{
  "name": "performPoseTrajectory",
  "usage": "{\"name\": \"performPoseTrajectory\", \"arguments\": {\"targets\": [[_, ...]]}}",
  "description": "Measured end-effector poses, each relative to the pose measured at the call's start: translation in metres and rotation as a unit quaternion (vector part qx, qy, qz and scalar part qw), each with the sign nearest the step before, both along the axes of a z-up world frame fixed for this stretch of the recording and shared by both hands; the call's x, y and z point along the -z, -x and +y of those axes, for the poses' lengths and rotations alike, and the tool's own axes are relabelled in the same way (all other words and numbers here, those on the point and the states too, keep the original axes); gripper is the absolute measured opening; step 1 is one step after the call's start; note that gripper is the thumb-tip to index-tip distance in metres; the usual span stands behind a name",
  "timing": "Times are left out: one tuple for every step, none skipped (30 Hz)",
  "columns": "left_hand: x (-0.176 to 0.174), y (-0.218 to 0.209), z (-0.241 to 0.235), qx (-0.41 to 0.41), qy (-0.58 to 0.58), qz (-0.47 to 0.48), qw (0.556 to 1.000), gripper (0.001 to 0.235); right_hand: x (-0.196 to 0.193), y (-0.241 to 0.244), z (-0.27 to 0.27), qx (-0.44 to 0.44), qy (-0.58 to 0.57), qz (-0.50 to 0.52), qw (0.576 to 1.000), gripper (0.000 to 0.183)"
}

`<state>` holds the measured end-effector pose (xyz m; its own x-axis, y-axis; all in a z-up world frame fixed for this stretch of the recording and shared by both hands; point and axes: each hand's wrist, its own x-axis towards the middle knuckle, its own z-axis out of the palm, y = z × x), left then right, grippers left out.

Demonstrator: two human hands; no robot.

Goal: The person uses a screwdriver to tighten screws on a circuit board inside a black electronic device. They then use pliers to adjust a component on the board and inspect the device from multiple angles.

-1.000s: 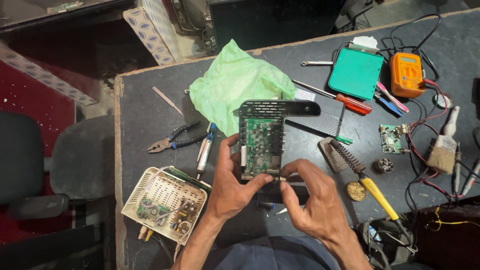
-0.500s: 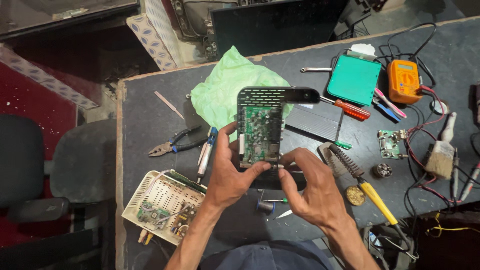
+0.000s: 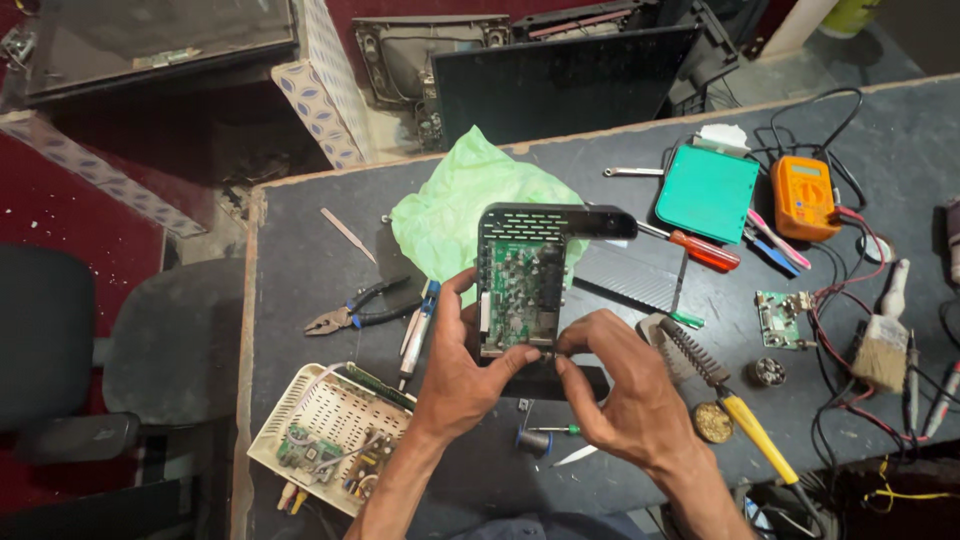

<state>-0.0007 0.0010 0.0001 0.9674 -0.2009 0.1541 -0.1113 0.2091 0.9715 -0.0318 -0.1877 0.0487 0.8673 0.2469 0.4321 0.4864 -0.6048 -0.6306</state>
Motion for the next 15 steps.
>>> {"name": "performPoseTrajectory", "arguments": {"targets": [[-0.0002,0.0006,0.0008,0.002,-0.006,0.000,1.000,0.086,0.0007,-0.0004,0.0028,0.016,0.012,0.002,1.000,0.009],[-0.0004,0.0012,0.0012,0.004,-0.011,0.001,1.000,0.086,0.0009,-0.0011,0.0045,0.032,0.025,0.005,0.999,0.006],[-0.0005,0.0016,0.0009,0.001,0.000,0.007,1.000,0.086,-0.0001,-0.0011,0.0042,0.018,0.010,-0.007,1.000,0.008],[-0.0005,0.0022,0.0010,-0.002,0.009,0.012,1.000,0.086,-0.0012,-0.0001,0.0038,0.003,-0.006,-0.019,1.000,0.011],[-0.0005,0.0023,0.0017,-0.006,0.019,0.017,1.000,0.087,-0.0019,-0.0003,0.0042,-0.012,-0.022,-0.030,0.999,0.014],[-0.0005,0.0021,0.0036,-0.009,0.021,0.017,1.000,0.087,-0.0018,-0.0008,0.0058,-0.015,-0.021,-0.027,0.999,0.015],[-0.0003,0.0017,0.0055,-0.011,0.023,0.016,1.000,0.087,-0.0014,-0.0012,0.0073,-0.018,-0.021,-0.023,0.999,0.015],[0.0006,0.0022,0.0053,-0.012,0.028,0.016,0.999,0.087,-0.0012,-0.0006,0.0071,-0.020,-0.018,-0.018,0.999,0.016],[0.0016,0.0029,0.0055,-0.015,0.023,0.019,0.999,0.087,-0.0006,-0.0004,0.0070,-0.014,-0.009,0.004,1.000,0.015],[0.0022,0.0027,0.0066,-0.018,0.017,0.022,0.999,0.088,0.0003,-0.0012,0.0077,-0.008,0.000,0.026,1.000,0.014],[0.0029,0.0028,0.0070,-0.021,0.011,0.024,0.999,0.089,0.0009,-0.0019,0.0083,-0.002,0.009,0.047,0.999,0.013],[0.0034,0.0032,0.0077,-0.021,0.008,0.021,1.000,0.089,0.0018,-0.0029,0.0098,-0.006,0.009,0.036,0.999,0.010],[0.0041,0.0041,0.0083,-0.021,0.006,0.019,1.000,0.089,0.0026,-0.0040,0.0114,-0.010,0.009,0.025,1.000,0.007],[0.0050,0.0045,0.0077,-0.022,0.005,0.016,1.000,0.089,0.0028,-0.0058,0.0113,-0.015,0.010,0.014,1.000,0.004],[0.0062,0.0044,0.0074,-0.026,0.010,0.019,0.999,0.089,0.0024,-0.0060,0.0105,-0.022,0.002,0.009,1.000,0.008]]}}
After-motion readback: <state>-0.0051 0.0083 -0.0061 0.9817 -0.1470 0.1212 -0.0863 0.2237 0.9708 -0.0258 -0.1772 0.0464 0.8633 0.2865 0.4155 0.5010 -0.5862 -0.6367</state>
